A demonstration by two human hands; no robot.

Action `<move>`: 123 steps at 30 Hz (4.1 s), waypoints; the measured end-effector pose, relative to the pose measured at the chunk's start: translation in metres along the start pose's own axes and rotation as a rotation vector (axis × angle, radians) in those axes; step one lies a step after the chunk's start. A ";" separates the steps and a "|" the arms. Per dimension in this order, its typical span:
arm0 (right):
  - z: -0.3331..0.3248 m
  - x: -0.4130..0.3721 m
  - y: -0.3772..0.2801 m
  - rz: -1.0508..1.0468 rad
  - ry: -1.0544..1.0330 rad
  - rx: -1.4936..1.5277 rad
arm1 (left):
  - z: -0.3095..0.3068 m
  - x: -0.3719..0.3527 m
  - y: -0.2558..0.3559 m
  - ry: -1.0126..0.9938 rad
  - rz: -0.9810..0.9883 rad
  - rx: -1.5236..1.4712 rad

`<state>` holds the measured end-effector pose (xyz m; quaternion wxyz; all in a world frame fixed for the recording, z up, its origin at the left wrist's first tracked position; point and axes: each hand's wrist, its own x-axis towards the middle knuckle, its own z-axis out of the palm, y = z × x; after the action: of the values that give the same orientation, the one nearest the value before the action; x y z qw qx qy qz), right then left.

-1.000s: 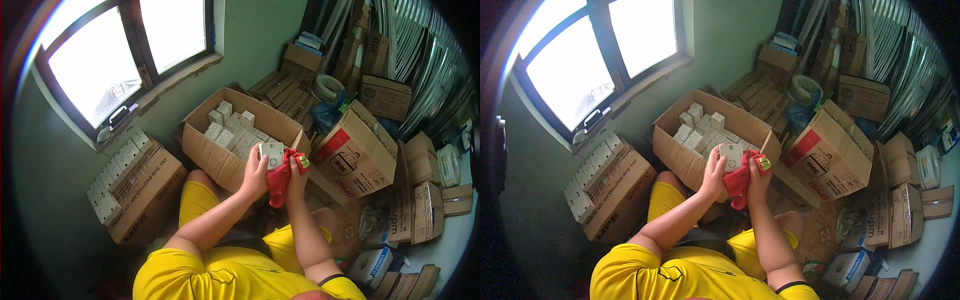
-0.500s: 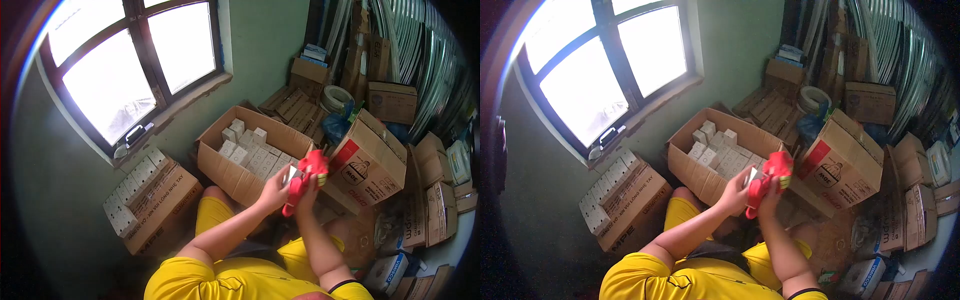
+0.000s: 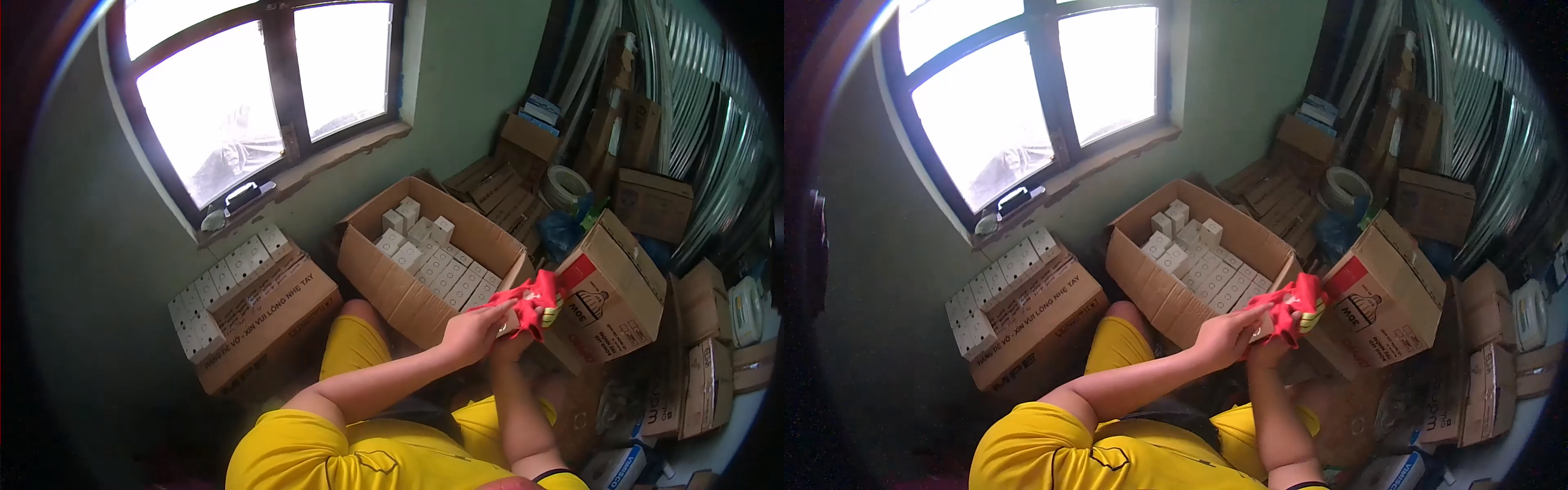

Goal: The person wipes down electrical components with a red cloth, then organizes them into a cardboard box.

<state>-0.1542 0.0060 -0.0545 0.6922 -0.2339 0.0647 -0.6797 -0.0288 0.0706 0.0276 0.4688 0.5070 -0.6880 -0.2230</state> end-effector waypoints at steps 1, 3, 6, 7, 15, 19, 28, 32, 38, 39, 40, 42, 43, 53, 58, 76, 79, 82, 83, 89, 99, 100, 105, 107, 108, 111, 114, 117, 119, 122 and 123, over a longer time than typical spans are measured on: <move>-0.017 -0.001 0.013 -0.086 0.057 -0.229 | -0.002 0.004 0.003 0.003 -0.074 -0.016; -0.039 0.003 0.027 -0.164 0.132 -0.480 | 0.003 0.012 -0.003 0.149 -0.040 -0.056; -0.052 0.011 0.027 -0.163 0.134 -0.534 | 0.012 0.014 -0.014 0.091 -0.062 -0.112; -0.054 0.007 0.026 -0.146 0.137 -0.556 | 0.006 0.013 -0.010 -0.010 -0.073 -0.118; -0.041 0.012 -0.012 -0.433 -0.032 -1.539 | -0.053 0.009 -0.010 -0.249 -0.029 -0.077; 0.036 0.000 -0.005 -0.384 0.004 -1.269 | -0.124 -0.007 -0.054 0.092 -0.068 -0.247; -0.017 0.013 -0.003 -0.275 -0.026 -1.365 | -0.306 -0.156 -0.142 0.616 -0.650 0.754; -0.014 0.012 0.001 -0.228 -0.079 -1.397 | -0.334 -0.208 -0.174 0.717 -1.016 0.865; -0.014 0.008 0.013 -0.274 -0.100 -1.495 | -0.333 -0.211 -0.117 0.090 -0.953 1.041; -0.010 0.007 0.013 -0.240 -0.105 -1.502 | -0.337 -0.220 -0.124 0.008 -0.956 1.070; -0.013 0.008 0.012 -0.225 -0.102 -1.478 | -0.340 -0.229 -0.131 -0.078 -0.958 1.098; -0.016 0.009 0.011 -0.192 -0.087 -1.433 | -0.348 -0.239 -0.145 -0.029 -0.950 1.171; -0.008 0.004 0.008 -0.175 -0.028 -1.461 | -0.352 -0.242 -0.150 -0.008 -0.943 1.208; -0.026 0.005 -0.011 -0.202 0.114 -1.426 | -0.364 -0.255 -0.155 0.284 -0.887 1.205; -0.030 0.006 -0.012 -0.163 0.167 -1.340 | -0.367 -0.259 -0.161 0.299 -0.814 1.234; -0.047 0.054 -0.017 0.219 0.459 -0.760 | -0.283 -0.121 -0.153 0.396 -0.297 1.120; -0.019 0.057 -0.015 0.328 0.423 -0.405 | -0.227 -0.059 -0.159 0.295 -0.184 0.945; -0.028 0.070 -0.017 0.333 0.410 -0.328 | -0.176 -0.004 -0.171 0.144 -0.056 0.877; -0.029 0.072 -0.018 0.318 0.394 -0.268 | -0.159 0.015 -0.176 0.106 -0.066 0.846; -0.019 0.077 -0.020 0.229 0.381 -0.194 | -0.067 0.114 -0.225 -0.159 -0.214 0.710; -0.074 0.108 -0.004 0.183 0.596 -0.659 | 0.012 0.205 -0.342 -0.162 -0.226 0.699; -0.069 0.107 -0.005 0.248 0.685 -0.768 | 0.015 0.204 -0.341 -0.201 -0.288 0.691; 0.009 0.101 -0.038 0.158 0.687 -0.716 | 0.029 0.199 -0.333 -0.093 -0.278 0.828; -0.005 0.103 -0.030 0.161 0.660 -0.670 | 0.031 0.200 -0.352 -0.086 -0.205 0.837; -0.015 0.105 -0.022 0.161 0.644 -0.648 | 0.028 0.202 -0.358 -0.080 -0.168 0.841; -0.034 0.108 0.001 0.148 0.636 -0.501 | 0.032 0.206 -0.334 -0.123 -0.234 0.937; -0.024 0.112 -0.005 0.113 0.615 -0.456 | 0.029 0.203 -0.285 -0.156 -0.167 1.147; -0.026 0.115 -0.002 0.007 0.471 -0.349 | 0.011 0.208 -0.290 -0.094 -0.060 0.804; -0.027 0.116 -0.008 0.053 0.440 -0.259 | -0.002 0.212 -0.287 -0.020 -0.475 0.269; -0.030 0.110 -0.008 0.174 0.394 -0.059 | -0.007 0.186 -0.230 0.178 -0.656 -0.703; -0.016 0.104 -0.016 0.186 0.373 -0.004 | -0.006 0.174 -0.206 0.228 -0.666 -0.904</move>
<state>-0.1679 -0.0980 -0.0383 0.7276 -0.0986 0.2145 -0.6441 0.0692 -0.1662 -0.0579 0.6147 0.4663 -0.2727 -0.5747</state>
